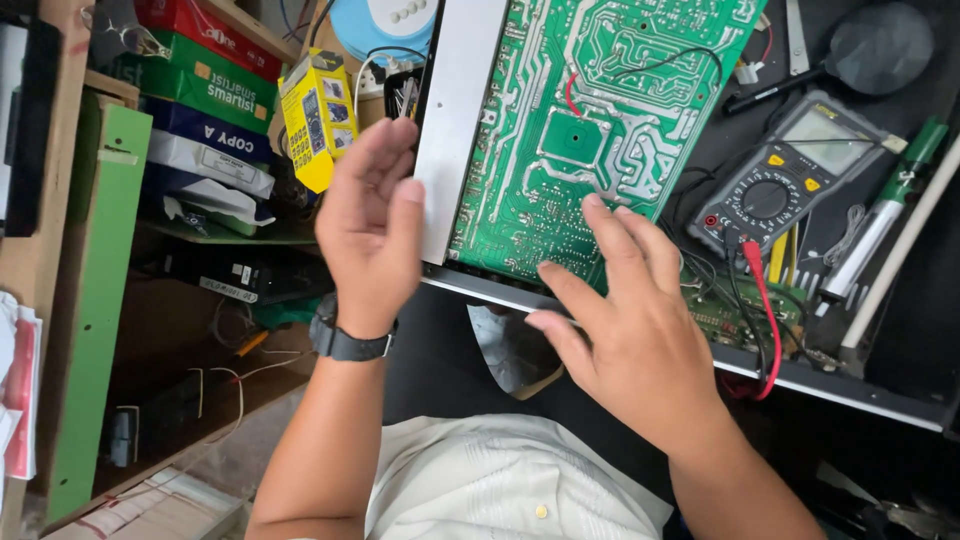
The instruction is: Reviewing repair documents and soldering components on a circuit board at a workbench.
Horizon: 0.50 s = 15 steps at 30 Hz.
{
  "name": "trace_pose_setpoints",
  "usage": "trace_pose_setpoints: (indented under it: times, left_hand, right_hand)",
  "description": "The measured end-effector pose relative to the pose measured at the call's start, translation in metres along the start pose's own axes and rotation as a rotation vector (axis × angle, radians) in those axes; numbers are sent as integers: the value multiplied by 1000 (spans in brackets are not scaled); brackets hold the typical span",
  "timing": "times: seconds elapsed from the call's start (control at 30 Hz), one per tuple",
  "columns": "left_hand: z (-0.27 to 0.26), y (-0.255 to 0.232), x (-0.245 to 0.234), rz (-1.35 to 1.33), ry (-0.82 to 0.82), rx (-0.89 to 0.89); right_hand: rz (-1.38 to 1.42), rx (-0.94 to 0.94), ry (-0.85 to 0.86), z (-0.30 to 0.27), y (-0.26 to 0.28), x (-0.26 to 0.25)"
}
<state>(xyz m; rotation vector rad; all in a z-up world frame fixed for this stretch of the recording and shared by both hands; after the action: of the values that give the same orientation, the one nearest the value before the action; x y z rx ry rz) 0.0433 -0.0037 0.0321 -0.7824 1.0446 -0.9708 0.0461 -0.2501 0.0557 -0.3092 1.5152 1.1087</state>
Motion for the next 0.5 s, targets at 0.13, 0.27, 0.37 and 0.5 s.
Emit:
trace_pose_setpoints:
  times: [0.13, 0.27, 0.37, 0.5]
  left_hand:
    - [-2, 14, -21, -213, -138, 16]
    - [-2, 26, -29, -296, -185, -48]
    - [-3, 31, -28, -290, -159, -61]
    - [-2, 25, -25, -291, -139, -60]
  right_hand:
    - [90, -12, -59, 0, 0, -7]
    - [143, -4, -46, -4, -7, -2]
    - [221, -7, -55, -6, -11, -1]
    - [124, 8, -3, -2, -6, 5]
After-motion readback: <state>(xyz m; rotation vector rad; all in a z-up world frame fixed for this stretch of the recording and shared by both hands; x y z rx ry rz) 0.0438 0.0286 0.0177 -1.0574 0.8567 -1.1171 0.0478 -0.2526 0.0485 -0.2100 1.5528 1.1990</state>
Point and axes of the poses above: each hand's wrist, its own z-axis towards the middle knuckle, its own x-axis out of the palm, y = z × x, the point moved 9 cm from there along z, towards the middle knuckle, and after that the axes turned 15 degrees about y, right-handed, at the moved point
